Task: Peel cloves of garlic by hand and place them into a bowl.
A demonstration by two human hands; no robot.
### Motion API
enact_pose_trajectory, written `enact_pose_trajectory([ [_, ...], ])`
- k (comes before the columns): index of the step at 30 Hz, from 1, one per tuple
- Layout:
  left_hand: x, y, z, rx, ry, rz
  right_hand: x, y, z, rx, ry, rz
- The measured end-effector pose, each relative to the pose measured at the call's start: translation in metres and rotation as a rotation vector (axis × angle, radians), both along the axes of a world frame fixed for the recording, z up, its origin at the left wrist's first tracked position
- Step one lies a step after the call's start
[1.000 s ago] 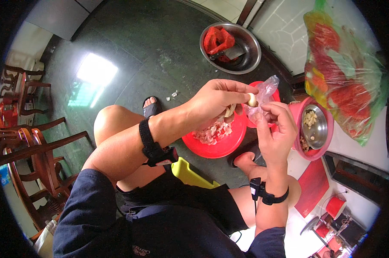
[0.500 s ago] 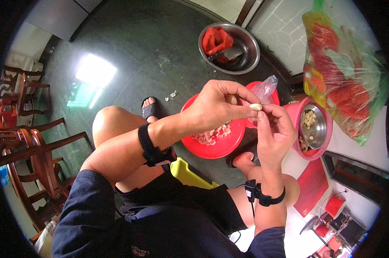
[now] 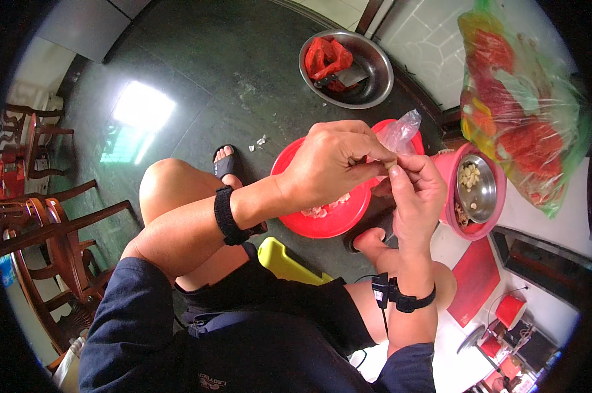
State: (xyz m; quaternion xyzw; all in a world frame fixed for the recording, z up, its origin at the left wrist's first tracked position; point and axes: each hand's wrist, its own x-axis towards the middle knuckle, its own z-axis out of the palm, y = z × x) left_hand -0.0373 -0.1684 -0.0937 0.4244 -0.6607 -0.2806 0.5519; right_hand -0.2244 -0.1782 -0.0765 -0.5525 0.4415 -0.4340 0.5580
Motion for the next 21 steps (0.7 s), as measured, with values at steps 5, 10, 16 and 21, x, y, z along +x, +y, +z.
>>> enact_pose_trajectory([
  [5,-0.003,0.002,0.006,0.126,0.027,-0.022,-0.005,-0.001,-0.003,-0.03,-0.032,0.017],
  [10,-0.003,0.004,0.008,0.237,0.179,-0.065,-0.007,0.0,0.001,-0.023,-0.071,0.024],
  [16,-0.003,0.004,0.03,0.552,0.252,-0.146,-0.011,0.0,0.006,-0.071,-0.008,-0.007],
  [21,-0.002,0.0,0.025,0.516,0.345,-0.206,-0.009,-0.002,0.005,-0.118,0.104,-0.039],
])
